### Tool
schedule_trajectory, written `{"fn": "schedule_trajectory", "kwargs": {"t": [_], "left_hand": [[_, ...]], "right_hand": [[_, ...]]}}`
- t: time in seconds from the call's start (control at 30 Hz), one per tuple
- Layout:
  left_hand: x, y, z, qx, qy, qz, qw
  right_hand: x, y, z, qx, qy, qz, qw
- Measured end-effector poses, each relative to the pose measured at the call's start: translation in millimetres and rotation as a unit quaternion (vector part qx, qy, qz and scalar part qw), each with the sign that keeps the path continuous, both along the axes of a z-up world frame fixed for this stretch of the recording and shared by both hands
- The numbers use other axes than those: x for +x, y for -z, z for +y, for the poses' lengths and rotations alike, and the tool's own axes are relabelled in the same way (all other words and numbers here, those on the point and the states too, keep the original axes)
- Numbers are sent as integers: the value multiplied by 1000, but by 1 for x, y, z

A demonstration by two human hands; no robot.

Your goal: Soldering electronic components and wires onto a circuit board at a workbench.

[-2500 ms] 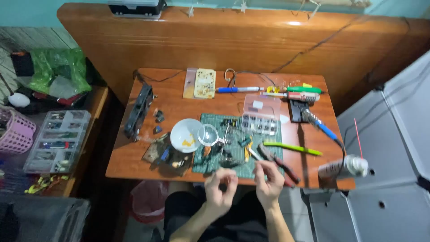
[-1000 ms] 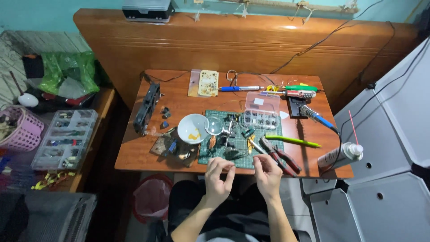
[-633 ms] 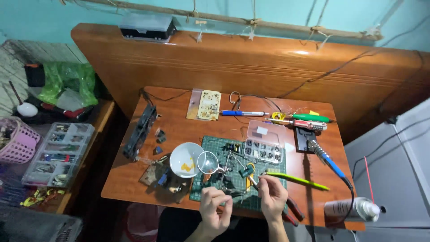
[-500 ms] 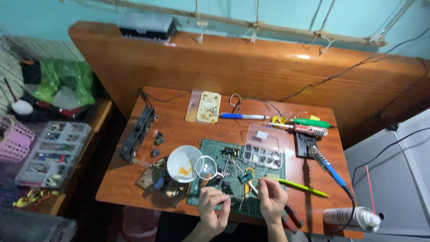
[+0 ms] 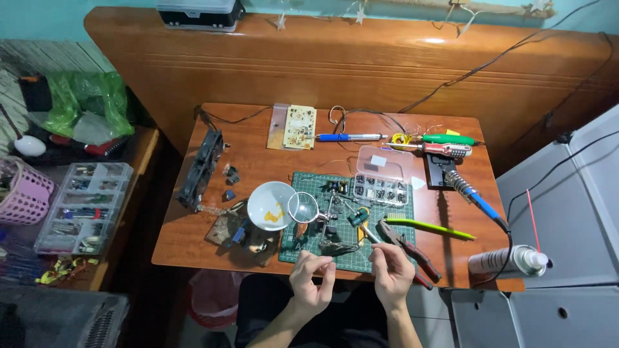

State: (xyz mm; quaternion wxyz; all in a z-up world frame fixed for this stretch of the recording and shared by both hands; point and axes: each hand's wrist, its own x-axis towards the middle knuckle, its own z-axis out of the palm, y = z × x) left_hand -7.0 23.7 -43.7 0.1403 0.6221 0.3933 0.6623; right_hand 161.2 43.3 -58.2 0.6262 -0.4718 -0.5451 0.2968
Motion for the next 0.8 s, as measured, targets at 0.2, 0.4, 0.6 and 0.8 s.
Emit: {"fn": "schedule_trajectory", "kwargs": {"t": [0.2, 0.4, 0.6, 0.8], "left_hand": [[-5, 3, -4, -4, 31, -10, 999], [-2, 12, 11, -44, 24, -35, 998], [9, 6, 28, -34, 33, -61, 997], [0, -9, 25, 34, 71, -18, 997]], "right_hand": [[-7, -8, -1, 24, -22, 1, 999], [-8, 2, 23, 4, 16, 8, 1000], [3, -6, 48, 42, -18, -46, 998], [1, -23, 39, 91, 12, -145, 985]]}}
